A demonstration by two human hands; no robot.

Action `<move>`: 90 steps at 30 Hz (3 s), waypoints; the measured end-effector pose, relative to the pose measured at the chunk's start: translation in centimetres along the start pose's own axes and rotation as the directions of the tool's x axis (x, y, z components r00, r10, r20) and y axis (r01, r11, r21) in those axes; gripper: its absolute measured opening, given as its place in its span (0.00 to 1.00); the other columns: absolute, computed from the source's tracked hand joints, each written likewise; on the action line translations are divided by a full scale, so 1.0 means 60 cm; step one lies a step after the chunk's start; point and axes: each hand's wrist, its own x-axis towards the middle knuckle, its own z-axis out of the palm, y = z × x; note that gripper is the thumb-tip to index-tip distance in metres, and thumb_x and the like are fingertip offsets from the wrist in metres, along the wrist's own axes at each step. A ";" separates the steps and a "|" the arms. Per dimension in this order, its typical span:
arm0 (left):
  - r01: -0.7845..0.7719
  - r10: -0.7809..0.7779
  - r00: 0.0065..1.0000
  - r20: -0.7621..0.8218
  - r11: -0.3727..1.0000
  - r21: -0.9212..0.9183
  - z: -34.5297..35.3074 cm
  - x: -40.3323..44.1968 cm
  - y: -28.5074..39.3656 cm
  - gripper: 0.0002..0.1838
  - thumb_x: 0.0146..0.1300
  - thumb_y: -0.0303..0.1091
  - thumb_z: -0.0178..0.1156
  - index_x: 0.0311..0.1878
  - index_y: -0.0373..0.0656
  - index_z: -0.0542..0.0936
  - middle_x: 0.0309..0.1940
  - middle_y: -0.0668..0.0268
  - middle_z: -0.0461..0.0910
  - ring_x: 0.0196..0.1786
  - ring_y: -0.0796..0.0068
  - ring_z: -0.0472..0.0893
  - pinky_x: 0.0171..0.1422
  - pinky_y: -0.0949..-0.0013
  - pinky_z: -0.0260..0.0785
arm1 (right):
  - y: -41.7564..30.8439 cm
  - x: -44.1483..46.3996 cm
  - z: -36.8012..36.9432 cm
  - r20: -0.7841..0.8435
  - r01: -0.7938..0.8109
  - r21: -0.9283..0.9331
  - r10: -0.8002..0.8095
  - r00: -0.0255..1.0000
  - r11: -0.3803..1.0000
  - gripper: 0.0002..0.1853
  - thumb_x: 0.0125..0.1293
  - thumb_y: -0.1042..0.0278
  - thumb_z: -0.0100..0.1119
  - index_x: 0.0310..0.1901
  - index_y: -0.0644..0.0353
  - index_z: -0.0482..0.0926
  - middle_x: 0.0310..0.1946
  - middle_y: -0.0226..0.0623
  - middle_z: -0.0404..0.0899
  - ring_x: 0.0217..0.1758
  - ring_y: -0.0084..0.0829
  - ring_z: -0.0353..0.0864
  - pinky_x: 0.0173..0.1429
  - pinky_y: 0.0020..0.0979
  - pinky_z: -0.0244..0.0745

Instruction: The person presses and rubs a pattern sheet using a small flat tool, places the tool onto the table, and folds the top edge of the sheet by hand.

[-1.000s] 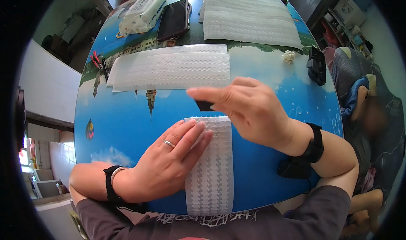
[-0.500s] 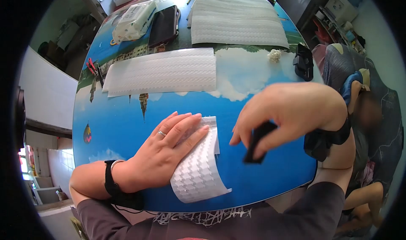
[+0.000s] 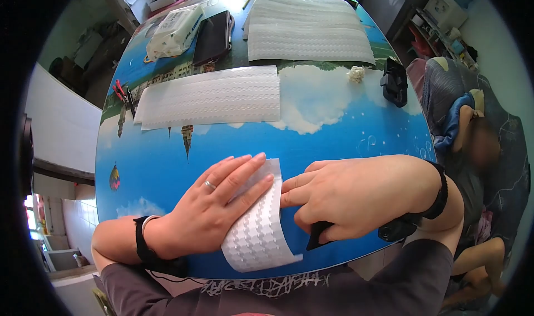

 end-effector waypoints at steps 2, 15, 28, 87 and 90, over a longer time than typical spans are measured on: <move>-0.011 0.011 1.000 0.009 1.000 0.015 0.002 -0.004 0.007 0.35 0.68 0.36 0.58 0.77 0.32 0.75 0.81 0.43 0.66 0.81 0.47 0.69 0.84 0.48 0.64 | 0.000 -0.001 0.000 -0.003 -0.003 -0.003 0.003 1.000 1.000 0.12 0.68 0.64 0.71 0.47 0.63 0.90 0.67 0.45 0.80 0.78 0.44 0.73 0.79 0.49 0.67; 0.020 -0.018 0.998 0.068 0.999 -0.037 0.016 -0.010 0.017 0.35 0.71 0.32 0.52 0.80 0.27 0.69 0.81 0.38 0.64 0.84 0.45 0.65 0.86 0.46 0.61 | -0.005 0.001 -0.001 -0.004 -0.037 -0.046 0.037 0.999 0.998 0.12 0.67 0.65 0.71 0.47 0.62 0.89 0.64 0.44 0.81 0.79 0.42 0.72 0.78 0.47 0.68; 0.083 -0.068 0.995 0.070 0.970 -0.228 0.015 -0.010 0.012 0.42 0.62 0.36 0.65 0.80 0.30 0.68 0.82 0.42 0.63 0.84 0.44 0.63 0.87 0.45 0.55 | -0.005 0.003 -0.008 -0.012 -0.049 -0.012 0.049 0.999 0.999 0.11 0.67 0.65 0.73 0.47 0.61 0.89 0.63 0.43 0.84 0.75 0.43 0.77 0.77 0.46 0.69; 0.005 -0.005 1.000 0.002 0.988 -0.152 0.040 -0.016 0.013 0.42 0.58 0.29 0.60 0.79 0.26 0.69 0.79 0.43 0.68 0.87 0.47 0.60 0.92 0.42 0.48 | 0.082 0.117 0.055 -0.857 -0.125 -0.169 -0.083 0.508 0.978 0.28 0.65 0.79 0.69 0.66 0.45 0.89 0.43 0.26 0.93 0.37 0.28 0.85 0.45 0.31 0.81; 0.004 -0.004 1.000 0.002 0.988 -0.157 0.041 -0.014 0.012 0.42 0.58 0.30 0.60 0.79 0.27 0.69 0.79 0.43 0.67 0.87 0.47 0.60 0.92 0.42 0.49 | 0.076 0.109 0.050 -0.823 -0.144 -0.283 -0.163 0.544 0.948 0.29 0.66 0.80 0.68 0.67 0.44 0.88 0.42 0.26 0.93 0.37 0.28 0.84 0.44 0.31 0.80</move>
